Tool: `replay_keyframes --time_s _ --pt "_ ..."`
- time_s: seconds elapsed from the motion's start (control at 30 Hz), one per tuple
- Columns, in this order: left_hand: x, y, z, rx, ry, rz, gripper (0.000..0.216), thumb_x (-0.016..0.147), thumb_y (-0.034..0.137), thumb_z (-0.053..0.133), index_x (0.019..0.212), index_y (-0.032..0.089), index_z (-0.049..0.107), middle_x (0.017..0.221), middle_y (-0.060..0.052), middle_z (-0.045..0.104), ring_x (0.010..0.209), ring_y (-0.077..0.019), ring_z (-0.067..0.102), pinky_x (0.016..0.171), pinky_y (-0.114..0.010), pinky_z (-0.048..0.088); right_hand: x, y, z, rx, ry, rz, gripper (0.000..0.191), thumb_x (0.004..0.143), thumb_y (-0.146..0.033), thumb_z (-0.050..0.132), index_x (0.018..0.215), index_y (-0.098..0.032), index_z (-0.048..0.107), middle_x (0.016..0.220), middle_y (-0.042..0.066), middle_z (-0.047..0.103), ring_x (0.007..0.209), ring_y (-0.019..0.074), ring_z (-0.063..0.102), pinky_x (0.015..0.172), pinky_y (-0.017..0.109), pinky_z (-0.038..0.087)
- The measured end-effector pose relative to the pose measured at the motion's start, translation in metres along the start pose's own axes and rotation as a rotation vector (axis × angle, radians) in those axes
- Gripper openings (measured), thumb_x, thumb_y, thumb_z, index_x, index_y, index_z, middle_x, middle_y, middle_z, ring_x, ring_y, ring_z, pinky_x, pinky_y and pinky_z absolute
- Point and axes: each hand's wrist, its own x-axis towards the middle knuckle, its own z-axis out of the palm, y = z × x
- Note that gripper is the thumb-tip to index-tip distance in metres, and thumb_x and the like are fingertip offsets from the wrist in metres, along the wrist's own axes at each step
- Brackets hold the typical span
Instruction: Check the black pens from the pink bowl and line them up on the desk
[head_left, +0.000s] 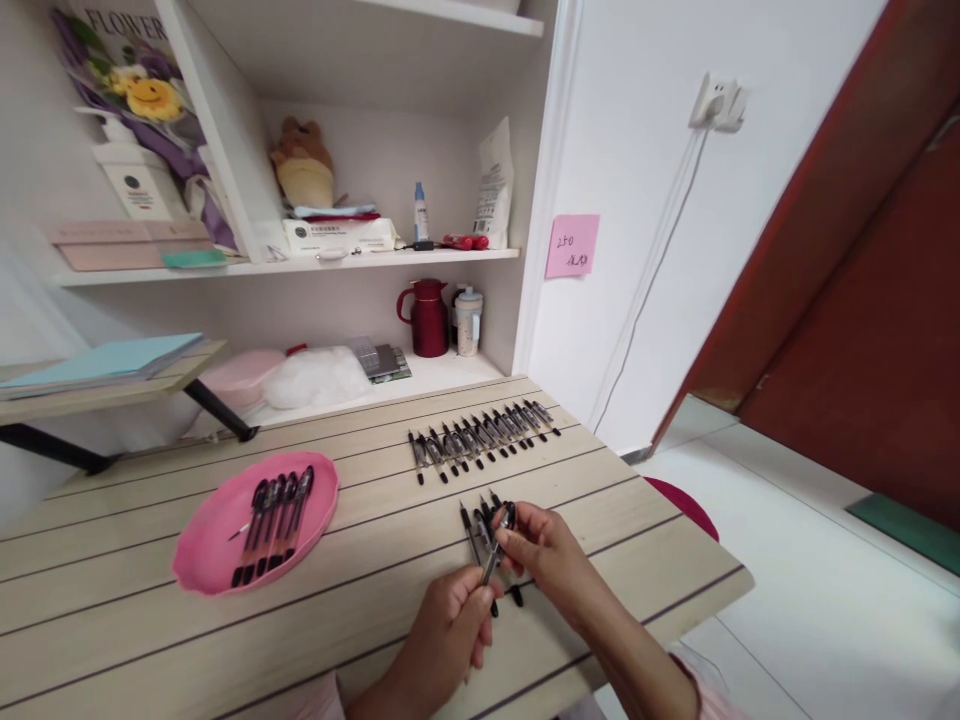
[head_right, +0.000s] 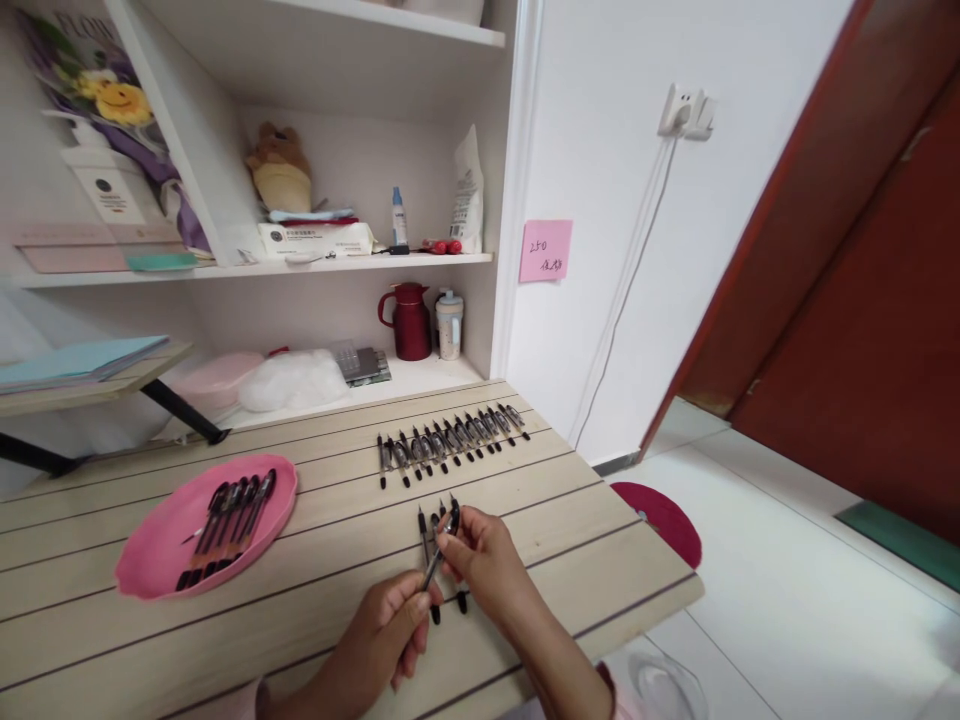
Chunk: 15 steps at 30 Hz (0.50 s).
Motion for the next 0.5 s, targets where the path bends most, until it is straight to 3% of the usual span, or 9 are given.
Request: replay_keyframes --time_s 0.13,0.23,0.33,0.4,0.5 --pt "-0.001 0.006 0.000 0.018 0.026 0.018 0.029 0.082 0.037 0.036 0.097 0.017 0.051 0.051 0.006 0.046 0.034 -0.0057 0.036 0.031 -0.016 0.024 -0.003 -0.004 -0.004 -0.016 0.004 -0.013 0.032 0.066 -0.044 0.064 0.082 -0.018 0.055 0.051 -0.005 0.048 0.044 0.0083 0.042 0.043 0.021 0.031" --pt "-0.003 0.018 -0.016 0.173 0.212 0.075 0.032 0.082 0.035 0.032 0.099 0.017 0.053 0.056 0.003 0.053 0.040 -0.0090 0.046 0.037 -0.020 0.034 -0.008 -0.006 -0.018 -0.062 0.125 -0.046 0.038 0.067 -0.044 0.063 0.095 -0.019 0.055 0.063 -0.001 0.055 0.049 0.0106 0.048 0.043 0.022 0.033" --pt "-0.011 0.036 -0.059 0.355 0.434 0.122 0.030 0.078 0.034 0.039 0.091 0.017 0.059 0.075 -0.004 0.061 0.066 -0.0167 0.058 0.058 -0.027 0.045 -0.014 -0.002 -0.044 -0.174 0.258 -0.038 0.037 0.068 -0.045 0.060 0.093 -0.018 0.059 0.070 0.002 0.059 0.052 0.0119 0.050 0.045 0.023 0.035" --pt "-0.021 0.048 -0.098 0.447 0.557 0.119 0.027 0.074 0.034 0.046 0.086 0.017 0.063 0.089 -0.006 0.062 0.085 -0.0213 0.056 0.073 -0.030 0.043 -0.017 0.005 -0.063 -0.255 0.336 -0.029 0.036 0.068 -0.047 0.059 0.088 -0.018 0.061 0.068 0.002 0.059 0.052 0.0126 0.049 0.046 0.024 0.037" --pt "-0.036 0.060 -0.156 0.623 0.736 -0.016 0.024 0.070 0.032 0.047 0.080 0.018 0.064 0.079 -0.004 0.065 0.075 -0.0214 0.058 0.066 -0.029 0.041 -0.021 0.021 -0.085 -0.395 0.395 -0.013 0.033 0.066 -0.049 0.059 0.078 -0.018 0.063 0.061 0.001 0.058 0.052 0.0137 0.049 0.048 0.024 0.039"
